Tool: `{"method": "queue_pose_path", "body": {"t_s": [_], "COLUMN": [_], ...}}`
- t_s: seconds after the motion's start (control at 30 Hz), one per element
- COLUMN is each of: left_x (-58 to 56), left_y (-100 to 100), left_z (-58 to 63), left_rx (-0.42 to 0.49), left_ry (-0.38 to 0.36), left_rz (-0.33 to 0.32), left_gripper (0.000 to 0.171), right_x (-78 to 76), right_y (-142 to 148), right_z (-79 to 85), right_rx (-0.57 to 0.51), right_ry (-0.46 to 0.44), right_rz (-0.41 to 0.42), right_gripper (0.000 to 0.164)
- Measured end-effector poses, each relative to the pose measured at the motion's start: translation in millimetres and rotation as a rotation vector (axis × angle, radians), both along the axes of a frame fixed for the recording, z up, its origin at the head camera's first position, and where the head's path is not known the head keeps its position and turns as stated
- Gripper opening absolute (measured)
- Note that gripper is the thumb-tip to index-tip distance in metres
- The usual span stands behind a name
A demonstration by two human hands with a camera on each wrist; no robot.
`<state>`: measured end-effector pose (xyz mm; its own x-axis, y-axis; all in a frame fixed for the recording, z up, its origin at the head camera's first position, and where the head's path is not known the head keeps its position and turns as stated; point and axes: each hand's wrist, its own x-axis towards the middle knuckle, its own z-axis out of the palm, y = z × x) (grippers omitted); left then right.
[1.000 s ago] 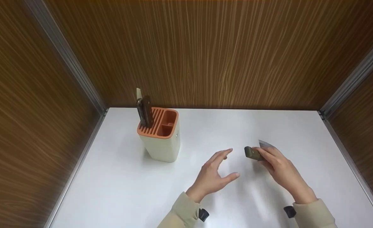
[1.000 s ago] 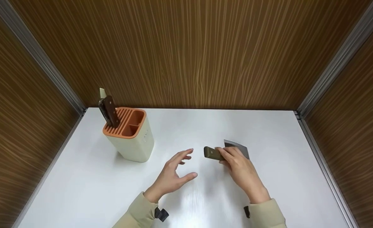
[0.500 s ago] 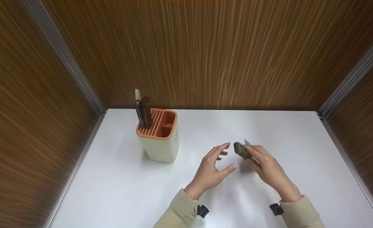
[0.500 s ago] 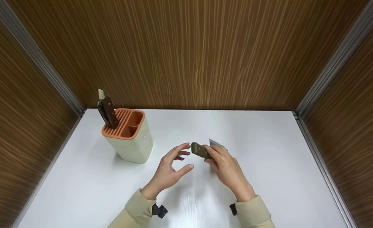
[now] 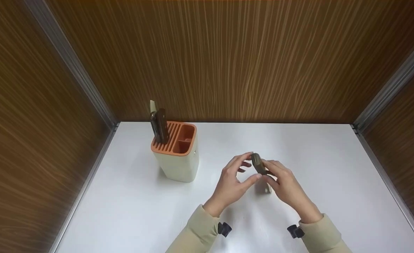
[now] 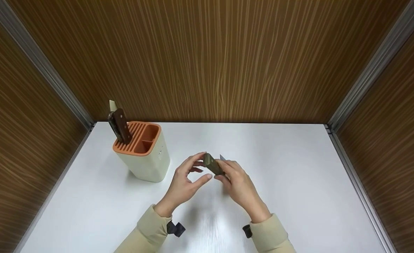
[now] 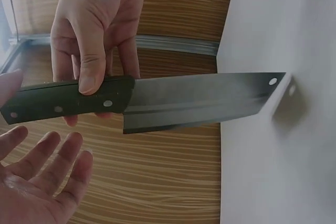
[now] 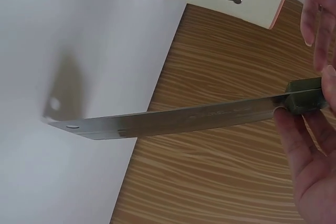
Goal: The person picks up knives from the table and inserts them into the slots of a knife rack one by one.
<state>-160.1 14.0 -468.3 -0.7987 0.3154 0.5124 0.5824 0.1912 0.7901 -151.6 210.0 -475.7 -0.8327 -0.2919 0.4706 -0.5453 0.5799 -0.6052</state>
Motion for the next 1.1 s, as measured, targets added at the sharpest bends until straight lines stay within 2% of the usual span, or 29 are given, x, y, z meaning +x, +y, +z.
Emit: {"method": "queue_pose_path", "body": {"t_s": [0.2, 0.43, 0.83, 1.1], "left_x": [-1.9, -5.2, -9.3, -11.2], "left_y": [1, 0, 0, -4], "left_z": [4.9, 8.0, 11.7, 13.0], "left_rx": [0.026, 0.040, 0.077, 0.085], "left_ry": [0.002, 0.008, -0.007, -0.022], "left_rz": [0.014, 0.030, 0.108, 0.097], "left_gripper": [0.053, 0.049, 0.045, 0.041], "right_x": [-1.0, -2.2, -5.8, -6.1], "right_y": [-8, -17, -34, -45], "right_z": [2.1, 3.8, 3.0, 4.9], "right_rx": [-0.039, -0.094, -0.206, -0.238], "right_ry": [-0.017, -0.036, -0.088, -0.126], "right_rz": [0.027, 0.021, 0.033, 0.014], "right_gripper": [0.050, 0.049, 0.047, 0.044]}}
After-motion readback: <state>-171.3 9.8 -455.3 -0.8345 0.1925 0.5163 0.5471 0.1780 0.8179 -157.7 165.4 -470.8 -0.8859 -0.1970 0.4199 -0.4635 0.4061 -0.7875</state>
